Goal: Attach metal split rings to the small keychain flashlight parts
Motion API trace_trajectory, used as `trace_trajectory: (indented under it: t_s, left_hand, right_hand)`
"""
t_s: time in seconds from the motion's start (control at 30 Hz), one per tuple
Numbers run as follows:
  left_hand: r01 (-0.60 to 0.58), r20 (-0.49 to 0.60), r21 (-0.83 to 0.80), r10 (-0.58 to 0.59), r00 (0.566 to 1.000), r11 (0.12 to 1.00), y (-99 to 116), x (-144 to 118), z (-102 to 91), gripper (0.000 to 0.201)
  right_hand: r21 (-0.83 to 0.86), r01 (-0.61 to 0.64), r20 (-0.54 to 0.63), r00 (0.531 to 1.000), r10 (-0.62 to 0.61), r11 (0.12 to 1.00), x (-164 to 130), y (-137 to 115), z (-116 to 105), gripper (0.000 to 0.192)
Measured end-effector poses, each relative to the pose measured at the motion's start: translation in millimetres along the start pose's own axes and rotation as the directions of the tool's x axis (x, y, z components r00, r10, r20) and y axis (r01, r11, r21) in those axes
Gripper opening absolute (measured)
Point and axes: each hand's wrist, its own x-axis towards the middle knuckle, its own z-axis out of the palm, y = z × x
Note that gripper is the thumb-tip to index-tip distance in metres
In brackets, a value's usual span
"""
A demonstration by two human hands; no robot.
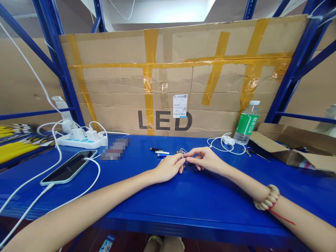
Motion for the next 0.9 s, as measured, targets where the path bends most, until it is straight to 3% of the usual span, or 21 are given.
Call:
trace_trajectory:
  t_s: [0.9]
  left_hand:
    - [0.047, 0.040, 0.099, -0.051, 0.998, 0.994, 2.4, 0.0, -1.9, 0.027]
  right_hand:
    - [-0.024, -0.026, 0.040, 0.999, 0.026, 0.999, 0.4, -0.1, 1.0, 0.033]
